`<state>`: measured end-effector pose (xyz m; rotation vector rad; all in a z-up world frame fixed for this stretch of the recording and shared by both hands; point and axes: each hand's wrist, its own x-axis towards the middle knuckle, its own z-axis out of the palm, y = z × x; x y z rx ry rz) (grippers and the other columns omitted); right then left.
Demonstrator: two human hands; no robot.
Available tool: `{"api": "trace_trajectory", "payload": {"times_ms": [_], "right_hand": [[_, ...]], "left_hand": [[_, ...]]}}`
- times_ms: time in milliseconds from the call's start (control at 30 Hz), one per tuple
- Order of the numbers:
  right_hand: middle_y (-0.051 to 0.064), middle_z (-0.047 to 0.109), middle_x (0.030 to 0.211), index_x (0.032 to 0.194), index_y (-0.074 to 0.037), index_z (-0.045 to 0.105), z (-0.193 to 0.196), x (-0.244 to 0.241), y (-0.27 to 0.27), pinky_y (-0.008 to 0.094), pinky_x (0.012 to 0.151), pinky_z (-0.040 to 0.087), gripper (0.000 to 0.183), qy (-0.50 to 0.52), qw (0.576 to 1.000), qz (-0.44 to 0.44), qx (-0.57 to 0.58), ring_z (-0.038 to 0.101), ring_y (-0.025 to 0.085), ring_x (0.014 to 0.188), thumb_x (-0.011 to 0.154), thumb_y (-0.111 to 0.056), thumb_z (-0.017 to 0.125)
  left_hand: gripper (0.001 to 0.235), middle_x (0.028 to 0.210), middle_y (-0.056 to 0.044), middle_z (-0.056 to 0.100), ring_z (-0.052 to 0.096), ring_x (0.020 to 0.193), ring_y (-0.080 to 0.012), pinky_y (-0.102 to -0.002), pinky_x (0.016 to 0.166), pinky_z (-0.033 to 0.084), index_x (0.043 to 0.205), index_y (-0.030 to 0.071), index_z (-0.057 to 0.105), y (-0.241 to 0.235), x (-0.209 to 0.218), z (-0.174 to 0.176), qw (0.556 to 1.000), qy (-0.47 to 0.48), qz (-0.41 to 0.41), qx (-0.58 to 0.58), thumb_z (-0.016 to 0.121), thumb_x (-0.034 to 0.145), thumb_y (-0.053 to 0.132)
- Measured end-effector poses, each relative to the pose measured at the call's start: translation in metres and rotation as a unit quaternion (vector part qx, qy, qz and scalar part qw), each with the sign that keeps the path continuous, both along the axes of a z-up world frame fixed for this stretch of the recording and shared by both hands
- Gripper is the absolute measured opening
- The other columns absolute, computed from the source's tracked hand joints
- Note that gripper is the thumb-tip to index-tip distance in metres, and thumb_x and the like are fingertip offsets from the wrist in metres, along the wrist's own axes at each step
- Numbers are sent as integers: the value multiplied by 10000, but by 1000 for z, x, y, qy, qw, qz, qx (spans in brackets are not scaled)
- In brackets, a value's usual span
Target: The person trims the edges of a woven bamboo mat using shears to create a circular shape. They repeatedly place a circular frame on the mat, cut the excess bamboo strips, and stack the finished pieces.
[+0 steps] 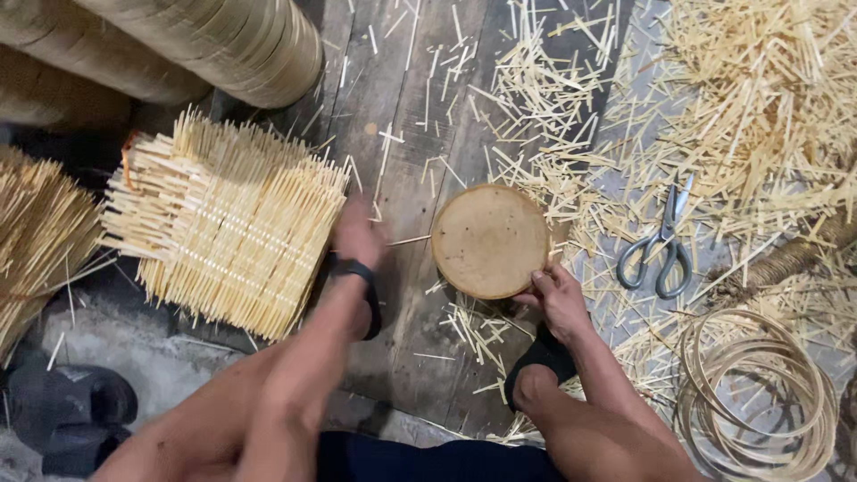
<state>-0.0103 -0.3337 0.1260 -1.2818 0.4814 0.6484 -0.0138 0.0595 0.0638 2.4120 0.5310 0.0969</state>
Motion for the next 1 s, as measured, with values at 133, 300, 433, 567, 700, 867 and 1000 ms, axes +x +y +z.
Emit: {"api": "trace_trajectory", "payload": {"times_ms": [133,300,433,567,700,867,1000], "right_hand": [[116,625,1007,1247,22,616,-25,-8,-8,389,760,653,261,14,1000,-5,15,670,188,823,1052,-137,545],[124,669,916,1169,22,632,-29,-12,-20,379,709,634,244,21,999,-18,34,663,194,755,1053,-177,551],[107,686,922,1124,19,615,-18,-7,-21,347,700,601,262,40,999,-29,8,697,196,792,1047,-222,549],[74,680,957,1142,-18,631,-11,-8,-20,328,712,577,269,9,999,-44,-17,674,176,830,1029,-256,578],[54,656,1010,1154,12,623,-5,0,-28,308,723,540,372,-114,976,-56,-176,629,150,862,1060,-344,573],[63,677,964,1152,-14,670,2,21,-45,284,730,538,501,-73,979,-111,153,650,156,827,1001,-466,515],[33,646,968,1149,-13,646,5,30,-43,300,703,505,295,-22,996,-60,57,605,123,819,1106,-305,626]], "left_hand": [[1140,1373,-337,501,491,1286,-535,-603,1027,443,1341,-103,532,78,-22,34,915,138,48,376,955,436,444],[844,1442,-295,508,523,1295,-484,-490,1027,494,1249,13,623,108,-31,51,935,297,50,189,970,592,413],[510,1099,-254,705,674,1026,-403,-489,909,549,1033,53,720,133,-24,76,946,299,-34,124,856,701,416],[148,774,-221,698,690,738,-400,-497,733,575,804,105,748,136,-15,125,966,140,-6,218,705,793,245],[157,686,-178,689,678,621,-379,-495,608,559,705,98,728,71,13,173,954,1,-8,300,697,785,230],[232,972,-114,689,673,870,-301,-441,750,547,1126,81,658,-111,-16,166,940,-65,-297,152,611,900,56],[527,1404,-186,600,577,1294,-346,-484,982,505,1297,26,639,-188,-48,125,878,-119,-448,121,621,775,87]]}}
